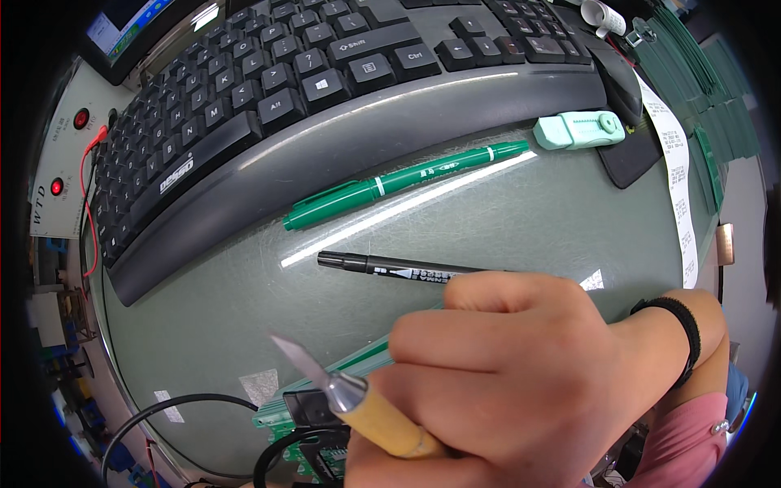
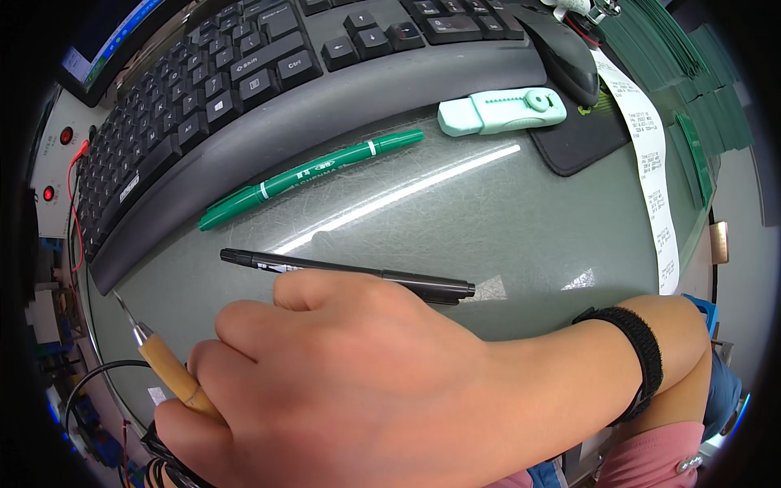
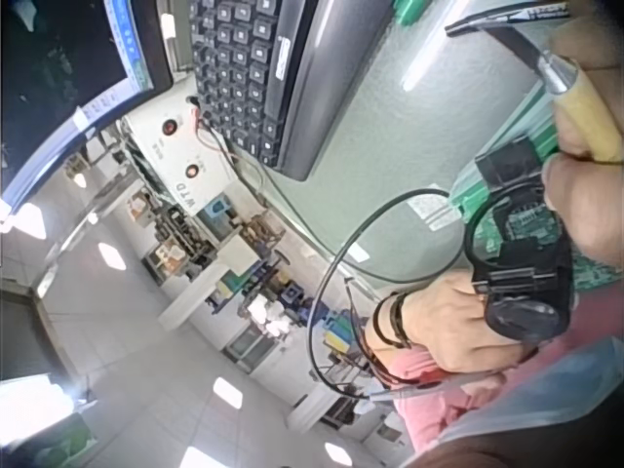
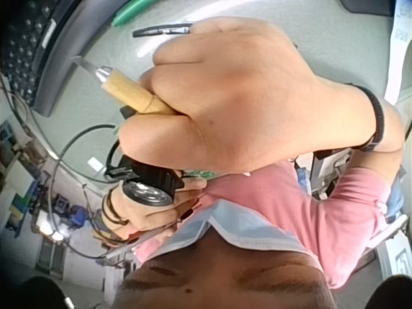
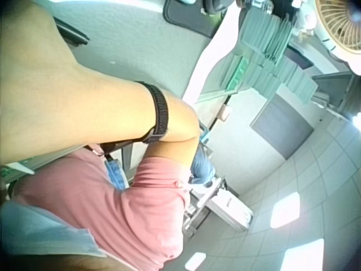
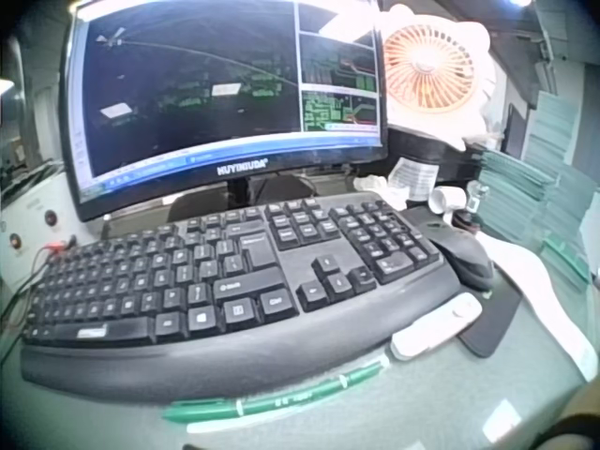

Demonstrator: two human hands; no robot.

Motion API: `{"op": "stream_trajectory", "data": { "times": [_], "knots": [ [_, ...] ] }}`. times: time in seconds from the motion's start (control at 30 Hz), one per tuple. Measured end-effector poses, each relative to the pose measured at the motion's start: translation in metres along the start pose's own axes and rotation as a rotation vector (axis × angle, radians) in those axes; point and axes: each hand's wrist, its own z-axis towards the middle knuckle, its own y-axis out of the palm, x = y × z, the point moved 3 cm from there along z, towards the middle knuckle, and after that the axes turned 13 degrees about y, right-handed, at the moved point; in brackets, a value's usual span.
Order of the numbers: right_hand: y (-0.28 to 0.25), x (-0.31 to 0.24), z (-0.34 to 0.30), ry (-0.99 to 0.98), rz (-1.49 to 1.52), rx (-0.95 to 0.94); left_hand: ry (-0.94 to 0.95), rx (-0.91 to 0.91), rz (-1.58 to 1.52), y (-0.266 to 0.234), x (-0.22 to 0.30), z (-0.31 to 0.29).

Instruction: Testing and marking components on a printed circuit board using probes and markers.

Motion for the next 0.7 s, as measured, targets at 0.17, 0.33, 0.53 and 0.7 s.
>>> {"op": "stream_trajectory", "data": {
  "times": [0.17, 0.33, 0.53, 0.7],
  "knots": [
    [0.001, 0.0, 0.001, 0.021, 0.021, 0.012, 0.007, -0.011, 0.0, -0.001, 0.0, 0.0],
    [0.001, 0.001, 0.0, 0.041, 0.037, 0.024, 0.022, -0.021, -0.004, -0.002, -0.002, -0.001],
    [-0.001, 0.001, -0.004, 0.12, 0.101, 0.087, 0.029, -0.034, -0.001, -0.001, -0.003, 0.0],
    [0.009, 0.006, -0.003, 0.086, 0.055, 0.183, 0.033, -0.046, -0.007, -0.002, -0.005, 0.001]
  ]
}}
